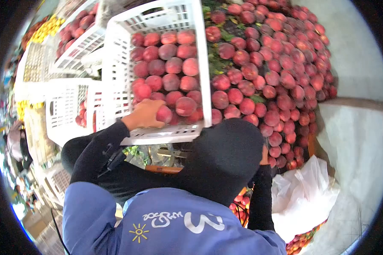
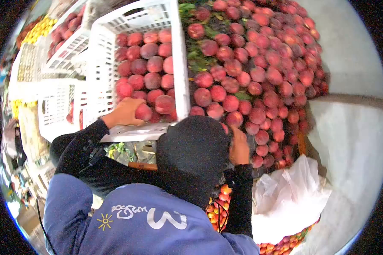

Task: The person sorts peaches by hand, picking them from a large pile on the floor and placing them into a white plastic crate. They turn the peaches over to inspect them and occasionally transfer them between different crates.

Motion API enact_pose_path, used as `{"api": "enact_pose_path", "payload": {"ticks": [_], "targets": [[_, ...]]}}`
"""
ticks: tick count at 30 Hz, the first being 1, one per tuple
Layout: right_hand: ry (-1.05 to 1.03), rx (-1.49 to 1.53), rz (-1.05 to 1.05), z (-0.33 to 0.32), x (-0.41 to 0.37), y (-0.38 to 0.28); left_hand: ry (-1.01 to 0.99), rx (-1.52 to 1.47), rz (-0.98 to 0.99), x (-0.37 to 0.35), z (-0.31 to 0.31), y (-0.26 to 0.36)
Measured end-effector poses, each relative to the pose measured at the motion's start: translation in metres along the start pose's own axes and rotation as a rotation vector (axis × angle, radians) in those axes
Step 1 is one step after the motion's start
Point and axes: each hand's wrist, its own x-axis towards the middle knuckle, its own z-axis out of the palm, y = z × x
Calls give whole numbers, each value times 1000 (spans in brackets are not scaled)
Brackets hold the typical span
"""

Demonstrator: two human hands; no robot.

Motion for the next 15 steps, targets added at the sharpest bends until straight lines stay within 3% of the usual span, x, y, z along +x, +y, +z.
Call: {"api": "enact_pose_path", "payload": {"ticks": [1, 3, 5, 7, 9, 11, 15], "targets": [[-51, -28, 32, -6, -4, -1, 29, -104, -93, 3, -3, -4], [14, 69, 43, 16, -4, 32, 205, -165, 113, 14, 14, -35], [49, 44, -88, 26, -1, 47, 245, -73, 68, 14, 15, -30], [52, -1, -63, 24, 3, 41, 342, -25, -1, 17, 11, -15], [5, -64, -40, 24, 5, 35, 313, -40, 55, 17, 11, 5], [62, -54, -49, 21, 4, 25, 289, 35, -38, 19, 17, 19], [23, 7, -70, 42, 24, 40, 318, 23, 161, 22, 23, -8]]}}
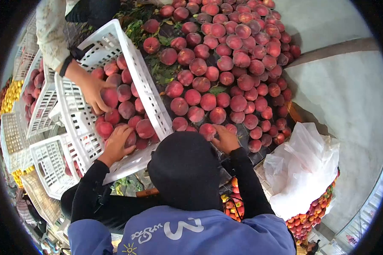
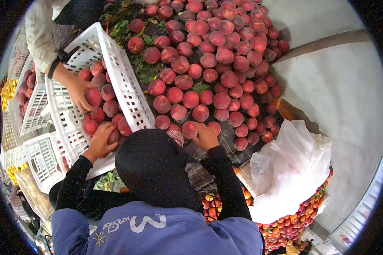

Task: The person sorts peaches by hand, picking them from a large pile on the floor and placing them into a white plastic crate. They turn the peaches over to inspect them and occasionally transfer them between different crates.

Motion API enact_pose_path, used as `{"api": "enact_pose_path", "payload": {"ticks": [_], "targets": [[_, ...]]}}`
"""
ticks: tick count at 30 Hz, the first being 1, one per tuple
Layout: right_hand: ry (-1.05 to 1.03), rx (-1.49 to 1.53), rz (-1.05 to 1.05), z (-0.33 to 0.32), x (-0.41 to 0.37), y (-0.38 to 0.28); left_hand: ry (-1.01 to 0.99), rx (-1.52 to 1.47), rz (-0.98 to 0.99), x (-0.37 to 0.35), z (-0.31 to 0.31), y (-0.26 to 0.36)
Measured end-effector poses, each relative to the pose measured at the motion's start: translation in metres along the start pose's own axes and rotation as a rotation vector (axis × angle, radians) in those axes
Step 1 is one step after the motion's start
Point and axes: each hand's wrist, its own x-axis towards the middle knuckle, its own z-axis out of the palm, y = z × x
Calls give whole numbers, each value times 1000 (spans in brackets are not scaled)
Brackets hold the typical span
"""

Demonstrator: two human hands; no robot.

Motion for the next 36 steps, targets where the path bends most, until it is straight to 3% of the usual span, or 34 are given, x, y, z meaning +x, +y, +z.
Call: {"api": "enact_pose_path", "payload": {"ticks": [2, 4, 5, 7, 9, 10, 11, 12, 14, 16, 18, 20, 22, 25, 26, 28, 30, 31, 33, 34, 36], "targets": [[-28, 47, 6, 8, 19, 11, -100, 14, 145, -3, -4, -9], [77, -28, 83, 9, 51, 14, -100, 49, 131, -1, -9, -6], [92, 83, 91, 3, 74, 15, -98, 86, 143, 0, -14, -2], [396, 29, -52, 5, 123, 15, -64, 119, 154, 4, -28, 12], [540, 69, -173, -7, 175, 7, -45, 44, 72, -3, -23, 10], [514, 130, -62, -11, 199, -2, -28, -34, 5, -8, -21, 9], [647, 20, -107, -9, 220, 0, 67, -57, -13, -9, -23, 15], [639, 29, -112, -10, 239, 1, 64, -54, -24, -10, -27, 21], [485, -202, 273, -15, 265, 5, 157, -111, -126, -12, -40, 32], [159, -190, 481, -34, 272, 14, 199, -84, -158, -13, -50, 41], [25, -274, 432, -27, 274, 41, 278, -205, -262, -17, -55, 46], [155, -77, 132, 5, 298, 125, 272, -355, -332, -23, -48, 50], [62, 154, 122, 18, 319, 163, 268, -523, -330, -20, -46, 64], [107, 26, 214, -9, 292, 101, 217, -673, -472, -12, -40, 68], [214, 11, 275, -12, 282, 88, 233, -669, -480, -9, -41, 60], [319, -10, 315, -21, 262, 66, 413, -274, -343, -1, -44, 43], [468, 978, 430, -37, 246, 44, 416, -138, -352, 13, -48, 27], [462, 969, 413, -52, 235, 13, 394, -2, -349, 18, -48, 20], [325, 1137, -79, -86, 203, -61, 330, 46, -370, 28, -28, -2], [309, 902, -272, -92, 201, -77, 251, 98, -385, 34, -17, -13], [165, 814, -438, -116, 169, -156, 262, 89, -311, 36, -12, -22]]}}
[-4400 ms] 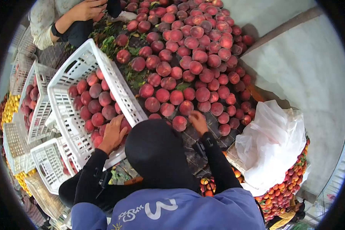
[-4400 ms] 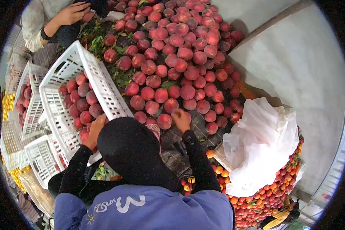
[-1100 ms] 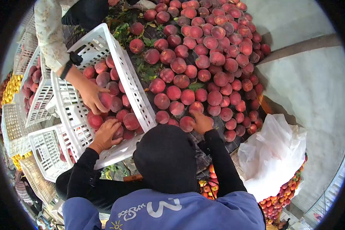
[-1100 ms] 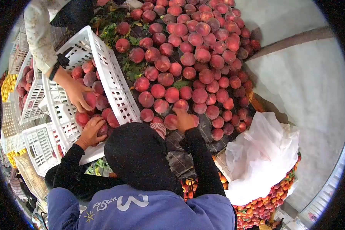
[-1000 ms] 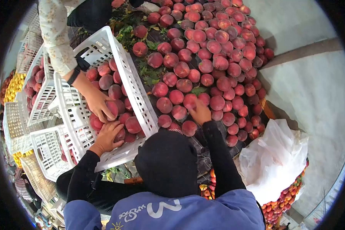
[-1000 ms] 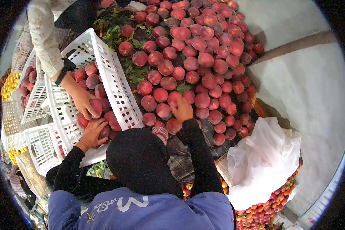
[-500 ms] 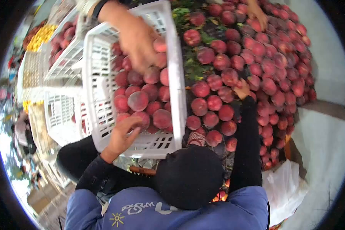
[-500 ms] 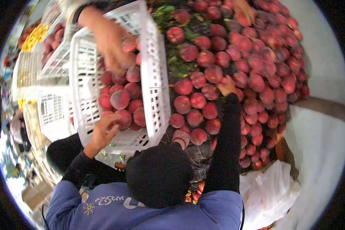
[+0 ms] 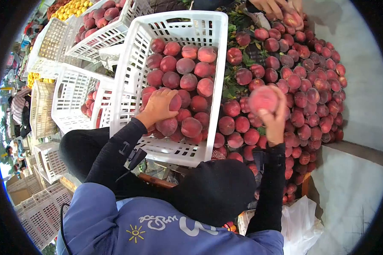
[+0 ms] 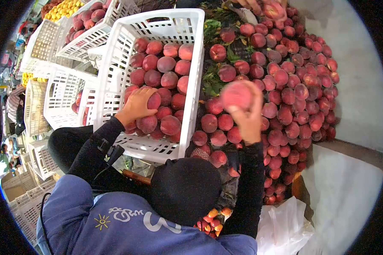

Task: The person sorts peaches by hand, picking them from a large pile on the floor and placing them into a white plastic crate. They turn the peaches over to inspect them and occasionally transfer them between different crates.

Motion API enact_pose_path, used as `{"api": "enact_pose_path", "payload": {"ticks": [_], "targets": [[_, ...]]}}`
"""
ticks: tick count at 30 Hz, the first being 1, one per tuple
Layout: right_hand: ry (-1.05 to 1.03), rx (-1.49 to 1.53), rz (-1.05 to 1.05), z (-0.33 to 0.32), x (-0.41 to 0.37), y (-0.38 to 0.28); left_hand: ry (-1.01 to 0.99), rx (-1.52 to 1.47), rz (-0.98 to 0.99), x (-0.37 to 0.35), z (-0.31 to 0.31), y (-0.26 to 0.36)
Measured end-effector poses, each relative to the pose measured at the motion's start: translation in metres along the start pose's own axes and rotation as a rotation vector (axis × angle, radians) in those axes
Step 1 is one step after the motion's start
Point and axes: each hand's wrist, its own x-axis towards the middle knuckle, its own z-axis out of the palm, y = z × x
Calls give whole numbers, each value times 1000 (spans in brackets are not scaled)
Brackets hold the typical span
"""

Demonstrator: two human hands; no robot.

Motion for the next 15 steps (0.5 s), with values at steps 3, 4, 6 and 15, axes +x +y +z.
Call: {"api": "enact_pose_path", "payload": {"ticks": [3, 4, 6, 15], "targets": [[-383, -232, -305, 51, 21, -41, 9, -246, -126, -2, -1, -2], [-503, -284, -380, 70, 31, -49, 13, -172, -86, -4, 2, -2], [-641, -541, -570, 105, 42, -42, 27, -109, -55, -10, 1, -2], [-1102, -1090, -487, 149, 62, 12, 10, -295, 65, 3, -5, 19]]}}
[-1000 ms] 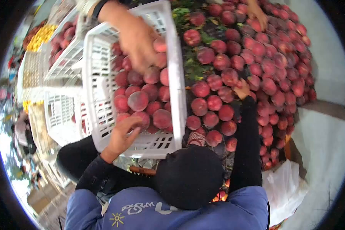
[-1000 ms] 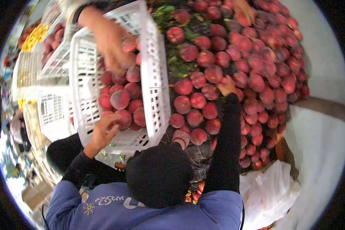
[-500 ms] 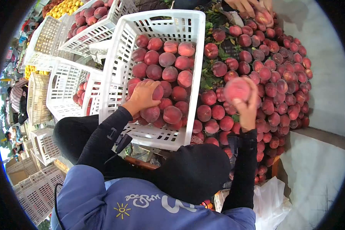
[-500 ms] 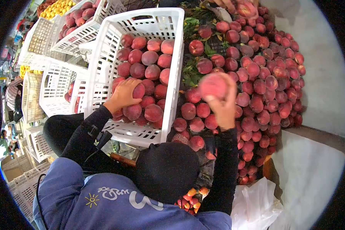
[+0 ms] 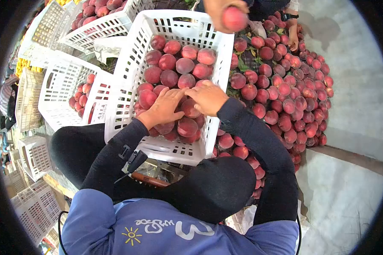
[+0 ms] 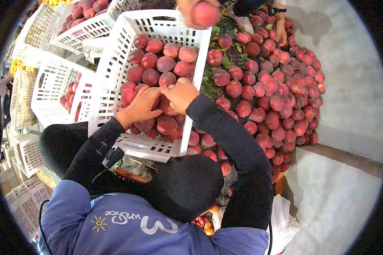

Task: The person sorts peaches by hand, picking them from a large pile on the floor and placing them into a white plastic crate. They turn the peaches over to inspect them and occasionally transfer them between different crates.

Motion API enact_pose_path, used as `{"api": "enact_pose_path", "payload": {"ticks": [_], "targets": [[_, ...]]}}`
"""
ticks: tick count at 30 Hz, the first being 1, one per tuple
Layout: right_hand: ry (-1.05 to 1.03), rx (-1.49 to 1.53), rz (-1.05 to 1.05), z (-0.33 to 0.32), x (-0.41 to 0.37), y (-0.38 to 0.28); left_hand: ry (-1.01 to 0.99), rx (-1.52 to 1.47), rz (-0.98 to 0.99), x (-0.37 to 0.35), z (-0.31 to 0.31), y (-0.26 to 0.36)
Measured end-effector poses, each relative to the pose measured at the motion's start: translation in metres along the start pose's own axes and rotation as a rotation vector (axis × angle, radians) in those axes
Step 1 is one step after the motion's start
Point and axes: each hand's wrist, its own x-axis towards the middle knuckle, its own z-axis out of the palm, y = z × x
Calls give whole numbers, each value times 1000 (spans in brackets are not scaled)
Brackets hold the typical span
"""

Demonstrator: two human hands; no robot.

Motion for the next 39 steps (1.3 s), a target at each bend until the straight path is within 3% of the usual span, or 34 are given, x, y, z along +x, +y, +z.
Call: {"api": "enact_pose_path", "payload": {"ticks": [1, 3, 5, 7, 8, 9, 11, 13, 16, 19, 20, 21, 23, 25, 28, 29, 31, 35, 37, 39], "targets": [[-4, 3, 14, -9, -11, 0, -7, -7, 11, 3, 3, 2], [534, 209, 8, -23, -41, 2, -47, 141, 119, 10, 11, 8], [766, 148, 261, -39, -89, -2, -41, 105, 176, 16, 20, 20], [927, 279, 551, -9, -150, 1, -94, 104, 142, 24, 30, 28], [954, 417, 752, 19, -179, 0, -28, 111, 181, 26, 38, 27], [986, 554, 956, 50, -207, -4, -143, 90, 115, 32, 33, 29], [955, 508, 1117, 115, -254, -27, -30, 173, 167, 35, 40, 19], [799, 832, 1275, 178, -275, -58, -56, 287, 159, 36, 40, 17], [696, 1008, 1264, 218, -261, -62, -243, 313, 86, 45, 25, 24], [969, 683, 1241, 210, -232, -4, -122, 278, 81, 41, 25, 7], [1034, 513, 1232, 214, -227, 23, -108, 189, -20, 43, 18, 14], [969, 370, 1312, 211, -223, 45, -116, 197, -13, 43, 12, 21], [900, 231, 1391, 209, -219, 84, 90, -108, -81, 40, 2, 34], [448, 20, 1535, 217, -226, 115, 153, -173, -166, 31, -2, 55], [615, 34, 1547, 211, -230, 142, 260, -283, -167, 21, -12, 85], [606, 43, 1540, 208, -226, 150, 257, -279, -180, 19, -10, 87], [831, 171, 1232, 207, -219, 159, 297, -280, -146, 14, -5, 88], [527, 537, 1450, 202, -186, 165, 339, -313, -49, 32, -2, 100], [468, 573, 1472, 203, -185, 169, 353, -345, -20, 43, -4, 107], [1046, 1009, 1154, 229, -188, 173, 379, -374, 10, 56, -7, 117]]}}
